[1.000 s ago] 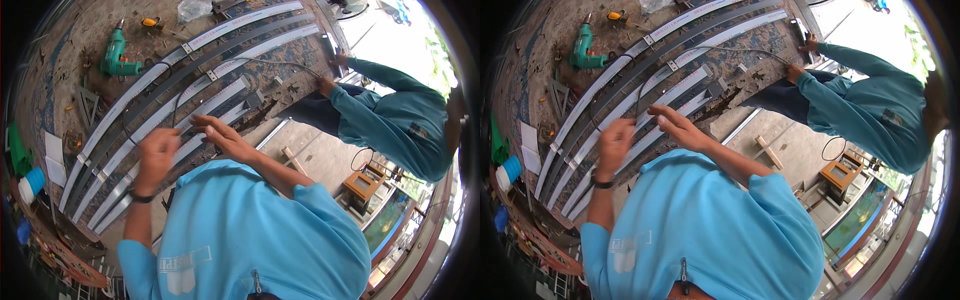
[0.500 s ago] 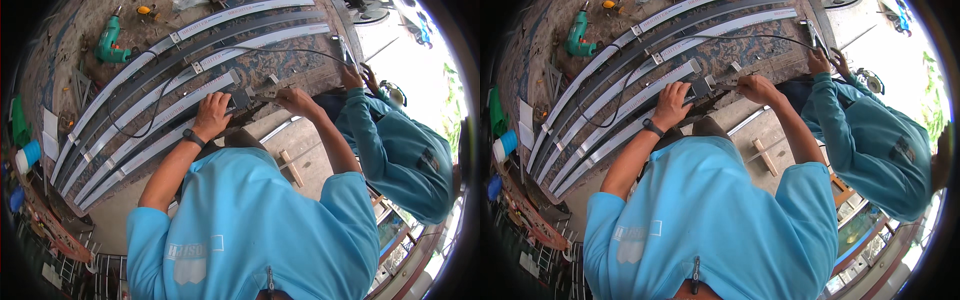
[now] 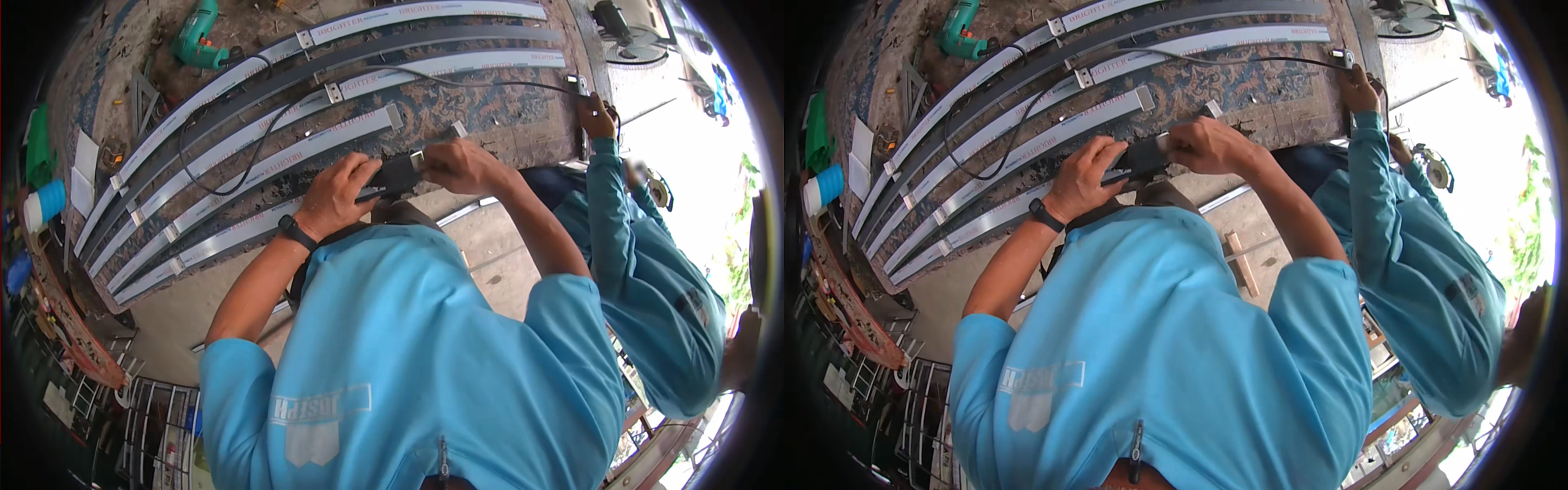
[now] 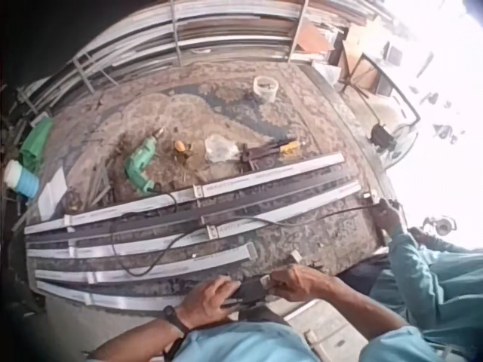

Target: The person assembles metal frames by securing their components with a drill and rivet gun on a work table.

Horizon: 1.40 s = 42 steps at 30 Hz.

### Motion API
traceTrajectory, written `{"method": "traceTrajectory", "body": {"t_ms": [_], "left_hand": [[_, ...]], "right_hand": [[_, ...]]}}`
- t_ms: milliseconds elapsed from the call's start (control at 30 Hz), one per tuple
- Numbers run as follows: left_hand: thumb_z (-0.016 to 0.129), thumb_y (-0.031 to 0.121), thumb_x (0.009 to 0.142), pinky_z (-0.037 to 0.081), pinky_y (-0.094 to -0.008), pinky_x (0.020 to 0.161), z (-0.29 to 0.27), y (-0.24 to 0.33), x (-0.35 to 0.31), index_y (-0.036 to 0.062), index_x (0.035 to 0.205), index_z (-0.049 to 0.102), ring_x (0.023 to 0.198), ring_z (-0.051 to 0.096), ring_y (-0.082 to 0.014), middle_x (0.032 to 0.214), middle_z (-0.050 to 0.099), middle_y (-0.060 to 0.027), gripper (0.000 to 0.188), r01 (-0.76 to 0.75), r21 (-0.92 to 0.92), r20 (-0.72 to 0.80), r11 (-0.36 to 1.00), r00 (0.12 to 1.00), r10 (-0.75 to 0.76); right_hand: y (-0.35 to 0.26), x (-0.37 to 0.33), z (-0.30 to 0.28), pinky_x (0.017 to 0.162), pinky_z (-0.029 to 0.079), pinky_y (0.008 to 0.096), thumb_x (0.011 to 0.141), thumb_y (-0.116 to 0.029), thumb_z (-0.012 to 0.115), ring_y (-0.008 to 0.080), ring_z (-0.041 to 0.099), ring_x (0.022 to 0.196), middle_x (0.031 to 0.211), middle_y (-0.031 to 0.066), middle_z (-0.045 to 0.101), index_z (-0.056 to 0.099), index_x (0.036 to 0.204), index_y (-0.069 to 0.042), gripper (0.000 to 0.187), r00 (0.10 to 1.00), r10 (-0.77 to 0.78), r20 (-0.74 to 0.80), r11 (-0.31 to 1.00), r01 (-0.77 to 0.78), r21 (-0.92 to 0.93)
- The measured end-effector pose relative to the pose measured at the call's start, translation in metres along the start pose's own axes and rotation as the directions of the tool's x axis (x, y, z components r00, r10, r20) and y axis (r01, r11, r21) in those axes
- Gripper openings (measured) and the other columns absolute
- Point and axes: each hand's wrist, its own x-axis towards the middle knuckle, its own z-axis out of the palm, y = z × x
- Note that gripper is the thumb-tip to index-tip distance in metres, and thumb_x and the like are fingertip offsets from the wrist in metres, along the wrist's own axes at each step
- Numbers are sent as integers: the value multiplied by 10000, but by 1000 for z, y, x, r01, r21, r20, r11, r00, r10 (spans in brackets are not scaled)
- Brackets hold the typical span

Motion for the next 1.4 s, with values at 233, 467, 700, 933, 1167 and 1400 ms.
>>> {"method": "traceTrajectory", "body": {"t_ms": [233,467,700,933,1167,1400], "left_hand": [[860,152,736,573,-413,911,-3,6,0,57,1319,609,1082,659,-348,1214,598,-135,642,0,9,21,1000,1000,-1],[855,178,750,571,-419,914,0,8,0,61,1322,614,1088,658,-348,1225,605,-133,632,35,18,24,999,999,-36],[849,254,783,564,-434,936,9,10,0,76,1337,613,1111,654,-350,1245,608,-145,627,-14,7,37,1000,999,14],[857,171,741,568,-428,900,9,-7,-5,60,1328,595,1089,655,-335,1227,598,-127,652,-29,12,31,1000,999,28],[816,151,791,523,-489,926,23,-25,11,105,1370,548,1140,584,-367,1266,542,-144,640,39,171,187,984,980,-71],[776,121,791,573,-504,820,60,0,71,152,1239,663,1027,642,-391,1200,567,-178,462,-103,423,445,900,889,-107]], "right_hand": [[6,18,-10,636,552,426,810,-115,738,309,713,678,729,143,709,696,857,-37,100,999,-22,-38,1000,22,-13],[8,18,-14,624,545,417,787,-114,717,323,708,658,718,140,708,696,837,-32,98,992,-75,-102,997,76,3],[10,-3,-3,627,549,427,790,-136,714,346,705,668,706,137,702,673,830,-46,107,995,34,-96,993,-22,119],[34,-46,-12,622,523,421,788,-160,719,338,687,685,728,145,685,654,833,-36,147,990,111,-85,993,-107,57],[119,-77,16,696,537,403,921,-155,672,327,711,763,833,198,705,641,994,-12,164,672,515,-531,854,-352,383],[140,-50,38,859,525,491,928,-149,647,427,661,1015,1064,200,697,667,1056,-88,143,405,378,-833,845,-519,132]]}}
